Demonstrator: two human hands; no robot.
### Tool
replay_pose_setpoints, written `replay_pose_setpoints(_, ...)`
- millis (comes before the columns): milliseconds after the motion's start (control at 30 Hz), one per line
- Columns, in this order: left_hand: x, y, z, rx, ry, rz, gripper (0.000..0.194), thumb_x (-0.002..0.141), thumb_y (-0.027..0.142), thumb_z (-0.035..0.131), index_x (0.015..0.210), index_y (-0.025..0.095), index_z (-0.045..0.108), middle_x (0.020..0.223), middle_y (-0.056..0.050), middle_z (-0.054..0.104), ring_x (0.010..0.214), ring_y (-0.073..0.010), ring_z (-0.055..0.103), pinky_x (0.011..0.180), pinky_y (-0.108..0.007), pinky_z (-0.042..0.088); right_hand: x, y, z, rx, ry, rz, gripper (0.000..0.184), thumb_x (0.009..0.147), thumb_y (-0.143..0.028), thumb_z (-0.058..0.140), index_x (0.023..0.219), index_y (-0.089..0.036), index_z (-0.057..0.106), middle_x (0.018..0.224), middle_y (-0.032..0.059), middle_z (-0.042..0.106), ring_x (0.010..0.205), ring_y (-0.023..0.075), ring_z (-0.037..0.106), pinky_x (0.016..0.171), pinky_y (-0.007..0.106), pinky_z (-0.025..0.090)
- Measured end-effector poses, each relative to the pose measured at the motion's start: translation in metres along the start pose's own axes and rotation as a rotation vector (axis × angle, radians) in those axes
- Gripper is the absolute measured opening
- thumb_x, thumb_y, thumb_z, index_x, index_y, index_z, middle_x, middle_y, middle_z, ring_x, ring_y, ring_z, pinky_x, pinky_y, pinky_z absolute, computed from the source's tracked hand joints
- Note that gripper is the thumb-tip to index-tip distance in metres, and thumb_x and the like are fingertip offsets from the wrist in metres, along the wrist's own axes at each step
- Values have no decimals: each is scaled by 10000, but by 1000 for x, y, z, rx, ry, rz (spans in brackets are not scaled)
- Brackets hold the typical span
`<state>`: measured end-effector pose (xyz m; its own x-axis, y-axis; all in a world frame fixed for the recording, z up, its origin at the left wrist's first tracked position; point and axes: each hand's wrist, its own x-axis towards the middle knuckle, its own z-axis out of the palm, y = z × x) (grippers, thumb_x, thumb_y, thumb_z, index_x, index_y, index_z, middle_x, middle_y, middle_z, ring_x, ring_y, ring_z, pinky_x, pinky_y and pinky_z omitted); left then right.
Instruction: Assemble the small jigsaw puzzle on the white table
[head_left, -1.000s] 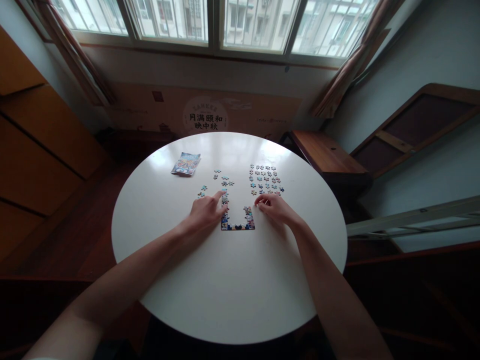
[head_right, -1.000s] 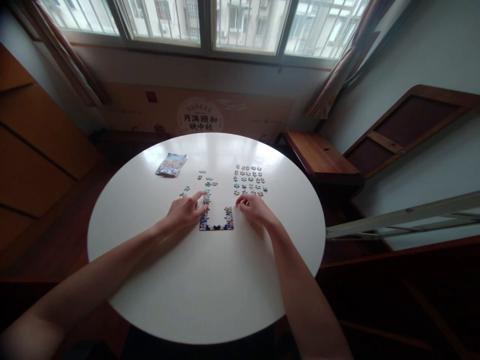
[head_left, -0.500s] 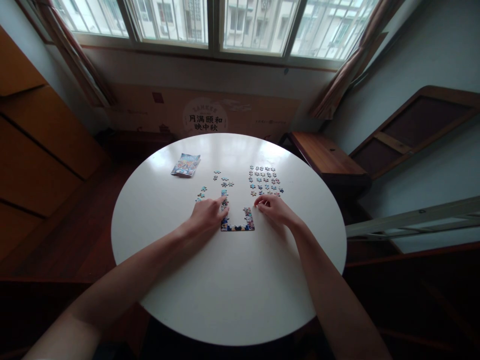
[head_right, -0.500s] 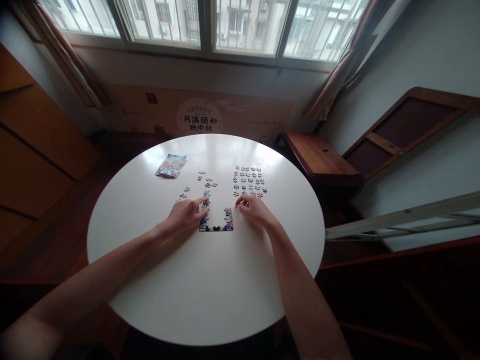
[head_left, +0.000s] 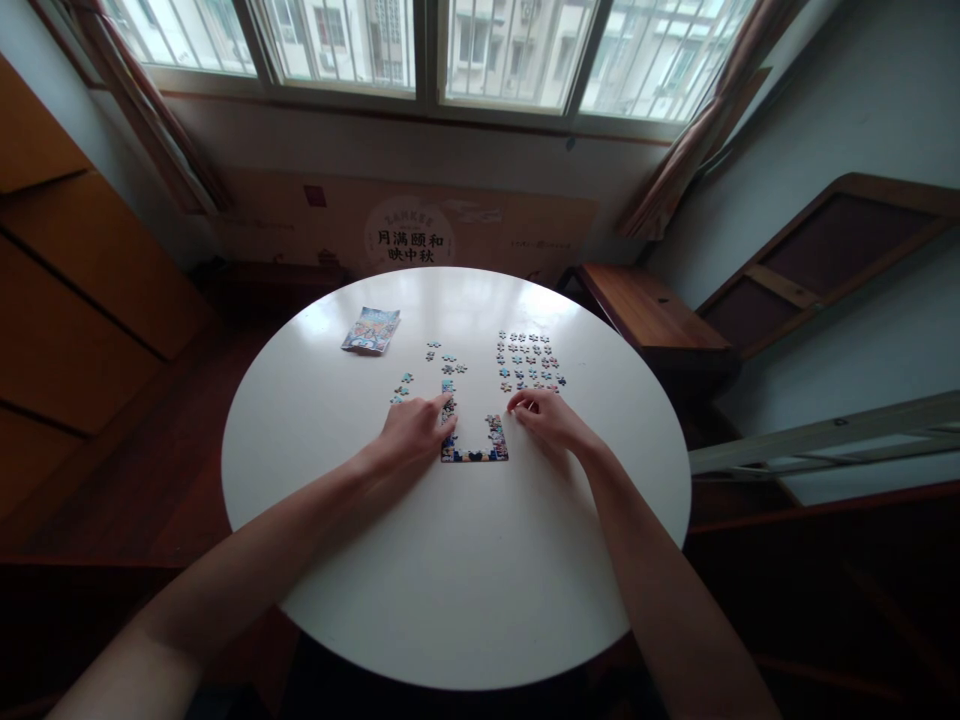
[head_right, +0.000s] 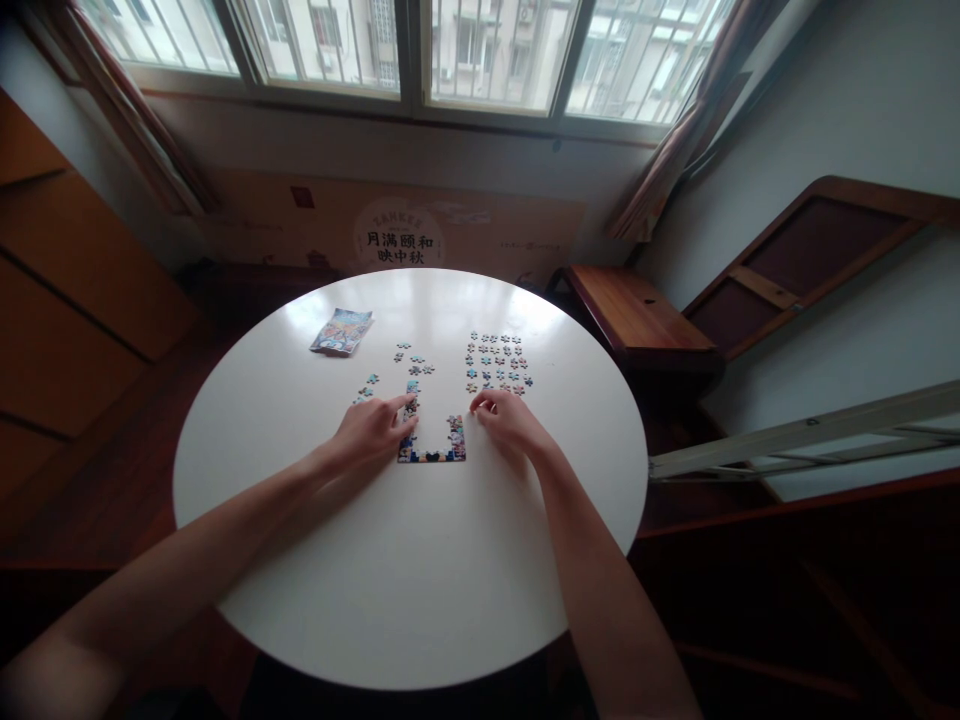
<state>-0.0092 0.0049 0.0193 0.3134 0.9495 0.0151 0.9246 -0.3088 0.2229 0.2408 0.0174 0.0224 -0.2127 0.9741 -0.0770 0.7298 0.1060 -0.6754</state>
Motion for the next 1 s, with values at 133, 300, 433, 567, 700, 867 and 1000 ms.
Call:
replay_pose_setpoints(133, 0, -2, 2, 6, 15, 8, 525, 916, 473, 432, 1379, 239, 516, 864, -70, 734, 814, -251, 681, 698, -308, 456, 0, -1, 0, -6, 3, -1, 212, 803, -209, 522, 882, -176, 716, 837, 48, 675, 689, 143, 558, 617, 242, 396)
replay_pose_setpoints(300, 1, -2, 3, 18, 9, 15, 502, 923, 475, 425, 1361, 255, 533, 870, -63, 734, 823, -241, 680, 707, -300, 456, 0, 0, 0, -8, 12, -14, 210, 793, -203, 526, 873, -172, 718, 832, 48, 676, 700, 145, 564, 627, 241, 399)
replay_pose_setpoints(433, 1, -1, 2, 20, 2, 10, 490, 923, 470, 432, 1350, 256, 543, 881, -60, 735, 835, -234, 680, 714, -293, 455, 1, 1, 1, -3, 25, -21, 209, 785, -203, 526, 862, -172, 719, 809, 40, 669, 663, 134, 540, 613, 238, 388)
replay_pose_setpoints(567, 1, -1, 2, 22, -2, 5, 495, 922, 472, 434, 1354, 255, 540, 875, -61, 734, 841, -234, 681, 714, -289, 452, 1, 1, 1, 9, 27, -20, 209, 787, -207, 523, 856, -171, 716, 799, 39, 665, 639, 127, 526, 601, 236, 381)
replay_pose_setpoints(700, 1, -1, 3, 24, -3, 5, 497, 922, 477, 432, 1355, 256, 538, 867, -62, 735, 838, -238, 680, 718, -297, 453, 1, 1, 1, 6, 19, -18, 210, 792, -205, 522, 866, -172, 716, 803, 41, 667, 652, 131, 537, 599, 234, 382)
replay_pose_setpoints(867, 0, -1, 2, 24, 2, 14, 497, 919, 473, 432, 1350, 249, 543, 861, -65, 735, 827, -241, 682, 702, -296, 451, 0, 0, 1, -2, 29, -19, 201, 790, -189, 528, 857, -175, 717, 816, 44, 673, 689, 140, 565, 625, 236, 398)
replay_pose_setpoints(1000, 0, 0, 0, 25, 1, 14, 502, 918, 470, 433, 1354, 245, 539, 864, -68, 735, 835, -248, 683, 696, -300, 451, 1, 0, 1, -14, 24, -14, 208, 802, -195, 522, 870, -176, 718, 830, 48, 674, 693, 141, 566, 622, 238, 398)
